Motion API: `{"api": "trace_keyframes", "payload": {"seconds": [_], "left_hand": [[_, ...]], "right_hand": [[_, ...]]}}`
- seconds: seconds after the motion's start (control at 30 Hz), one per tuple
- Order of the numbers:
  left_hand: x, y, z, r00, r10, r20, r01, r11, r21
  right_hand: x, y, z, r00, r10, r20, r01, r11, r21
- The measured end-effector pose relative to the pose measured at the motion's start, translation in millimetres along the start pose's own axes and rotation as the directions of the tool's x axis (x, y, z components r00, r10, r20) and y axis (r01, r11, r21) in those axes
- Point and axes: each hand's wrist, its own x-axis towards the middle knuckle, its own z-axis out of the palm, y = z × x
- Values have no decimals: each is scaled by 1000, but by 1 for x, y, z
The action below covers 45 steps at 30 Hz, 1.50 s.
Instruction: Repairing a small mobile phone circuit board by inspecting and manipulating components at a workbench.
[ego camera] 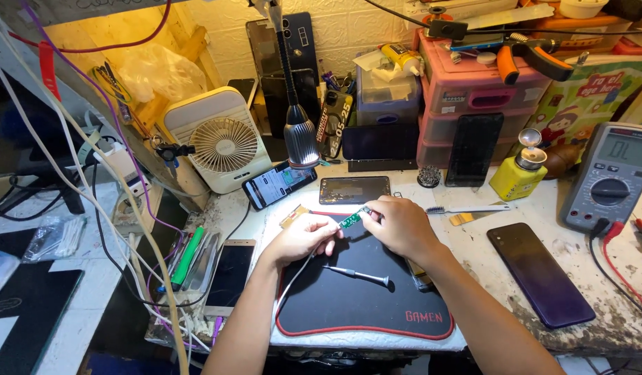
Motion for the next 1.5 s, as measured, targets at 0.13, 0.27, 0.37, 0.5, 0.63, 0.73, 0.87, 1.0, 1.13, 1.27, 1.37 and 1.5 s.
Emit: {"api": "trace_keyframes", "payload": {"seconds": [0.13,0.27,0.37,0.5,0.63,0.73,0.87,1.0,1.13,1.27,1.37,1.5], "left_hand": [[-1,0,1,1000,-8,-2,8,1000,1],[1,-5,2,1000,-4,10,4,1000,-1],[1,-2,1,1000,-6,0,6,1000,-2],[0,-3,1,1000,-8,2,8,1000,1],[-1,-1,0,1000,-5,3,5,1000,-9],[-1,-3,-1,1000,-10,8,11,1000,-13],[-3,0,0,1000,-15,0,15,999,-33],[1,-2,-3,1000,0,16,1,1000,-25],[-2,-2,-2,1000,-9,17,10,999,-33],[-2,-2,-2,999,-24,24,25,999,-40],[-1,-1,-3,1000,-23,16,23,999,-26],[-1,-2,-4,1000,-6,25,6,999,-32]], "right_hand": [[-1,-1,1,1000,19,9,-19,1000,-11],[-3,-1,0,1000,10,5,-10,1000,-22],[-1,-3,-2,1000,4,-1,-4,1000,-25],[-3,-2,1,1000,13,2,-13,1000,-9],[-3,-1,4,1000,-7,-15,7,1000,-18],[-3,3,8,999,-24,-41,23,1000,-15],[-3,2,9,995,-57,-85,58,998,10],[-1,4,12,983,-90,-158,95,995,23],[-3,7,14,971,-115,-208,128,990,52],[-4,6,10,969,-123,-215,142,987,79],[-4,4,8,971,-113,-213,134,987,86],[-2,5,9,971,-111,-213,133,987,91]]}}
